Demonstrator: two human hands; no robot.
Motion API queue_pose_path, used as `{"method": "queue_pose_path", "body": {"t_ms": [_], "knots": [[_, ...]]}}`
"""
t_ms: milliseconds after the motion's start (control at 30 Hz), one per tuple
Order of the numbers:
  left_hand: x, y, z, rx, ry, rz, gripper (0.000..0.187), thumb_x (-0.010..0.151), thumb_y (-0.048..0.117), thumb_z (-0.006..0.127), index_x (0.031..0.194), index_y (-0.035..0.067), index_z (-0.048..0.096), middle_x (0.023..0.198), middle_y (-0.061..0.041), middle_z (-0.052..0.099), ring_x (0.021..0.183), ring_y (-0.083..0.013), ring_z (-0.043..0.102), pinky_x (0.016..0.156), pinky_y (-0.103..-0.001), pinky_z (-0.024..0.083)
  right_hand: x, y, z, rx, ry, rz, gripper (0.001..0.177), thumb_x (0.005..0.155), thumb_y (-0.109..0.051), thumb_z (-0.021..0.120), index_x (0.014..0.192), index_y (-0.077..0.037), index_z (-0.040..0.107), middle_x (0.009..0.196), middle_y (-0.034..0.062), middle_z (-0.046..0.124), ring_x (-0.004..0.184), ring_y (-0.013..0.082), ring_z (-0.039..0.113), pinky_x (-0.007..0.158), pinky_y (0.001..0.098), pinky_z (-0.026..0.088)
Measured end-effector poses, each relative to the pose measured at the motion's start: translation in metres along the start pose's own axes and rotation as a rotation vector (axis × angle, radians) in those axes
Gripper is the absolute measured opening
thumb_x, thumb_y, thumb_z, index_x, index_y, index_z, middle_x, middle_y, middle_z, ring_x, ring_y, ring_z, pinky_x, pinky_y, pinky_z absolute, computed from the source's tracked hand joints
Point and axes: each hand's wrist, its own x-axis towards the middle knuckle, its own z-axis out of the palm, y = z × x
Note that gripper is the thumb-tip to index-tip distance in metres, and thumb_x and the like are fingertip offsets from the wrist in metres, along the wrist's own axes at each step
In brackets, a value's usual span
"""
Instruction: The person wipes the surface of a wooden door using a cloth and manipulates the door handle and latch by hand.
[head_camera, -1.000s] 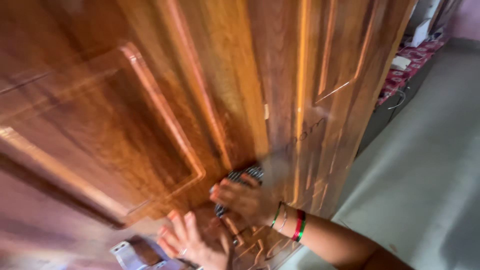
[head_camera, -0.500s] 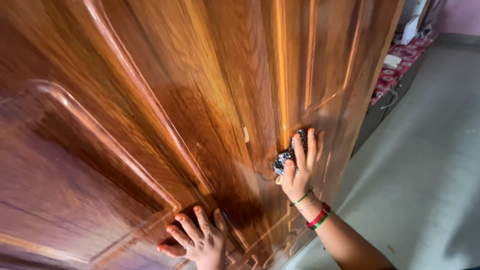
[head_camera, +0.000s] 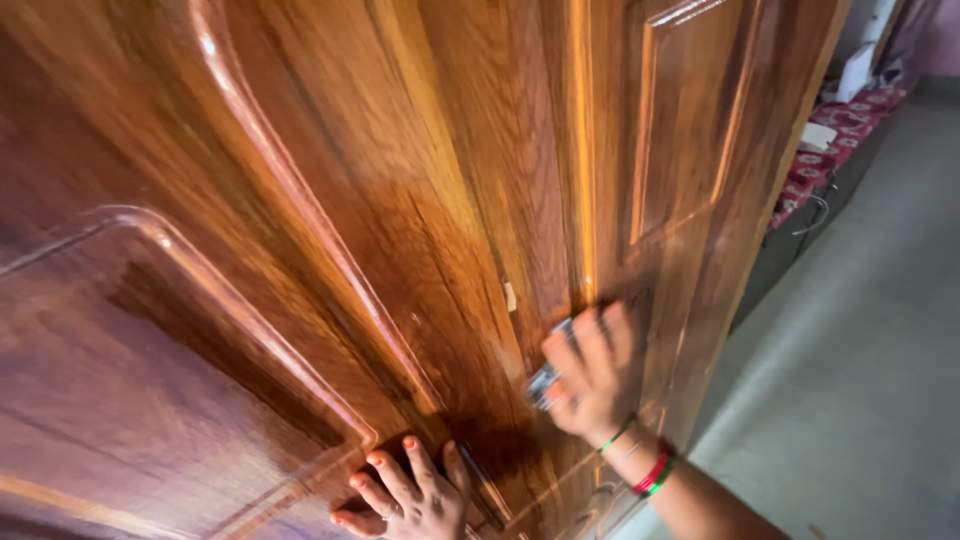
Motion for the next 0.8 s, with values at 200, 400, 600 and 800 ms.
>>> {"method": "queue_pose_path", "body": {"t_ms": [200,400,600,800], "knots": [[-0.003,-0.002,-0.001,-0.003,-0.051,0.006,0.075,0.106,0.058,0.055,0.166,0.020,0.031,0.170,-0.020,0.024,0.158,-0.0449,0.018,0.117,-0.080,0.013,0.035,0.039,-0.015,0.016,0.126,0.576,0.054,0.113,-0.031,0.032,0.157,-0.002,0.045,0.168,0.0225,0.030,0.156,0.0458,0.027,0.128,0.0568,0.021],[0.008,0.006,0.003,-0.073,0.105,-0.032,0.072,0.103,0.056,0.054,0.162,0.017,0.038,0.166,-0.022,0.032,0.155,-0.0449,0.022,0.114,-0.083,0.012,0.007,-0.035,-0.004,0.153,-0.059,0.458,0.062,0.110,-0.048,0.030,0.154,-0.007,0.044,0.167,0.0235,0.028,0.154,0.0427,0.027,0.124,0.0546,0.023],[-0.007,0.000,0.009,-0.040,0.037,-0.016,0.074,0.104,0.055,0.058,0.163,0.016,0.039,0.165,-0.024,0.031,0.156,-0.0449,0.020,0.115,-0.083,0.010,-0.011,-0.069,0.016,0.007,-0.073,-0.325,0.053,0.108,-0.060,0.037,0.151,-0.034,0.050,0.174,0.0054,0.023,0.163,0.0341,0.012,0.132,0.0613,0.000],[-0.008,-0.002,0.004,-0.070,-0.016,0.010,0.075,0.109,0.054,0.059,0.166,0.014,0.033,0.169,-0.026,0.025,0.157,-0.0477,0.015,0.115,-0.084,0.008,0.024,0.012,-0.001,-0.003,0.058,0.141,0.051,0.107,-0.043,0.039,0.145,-0.016,0.057,0.163,0.0159,0.038,0.157,0.0435,0.023,0.130,0.0556,0.013]]}}
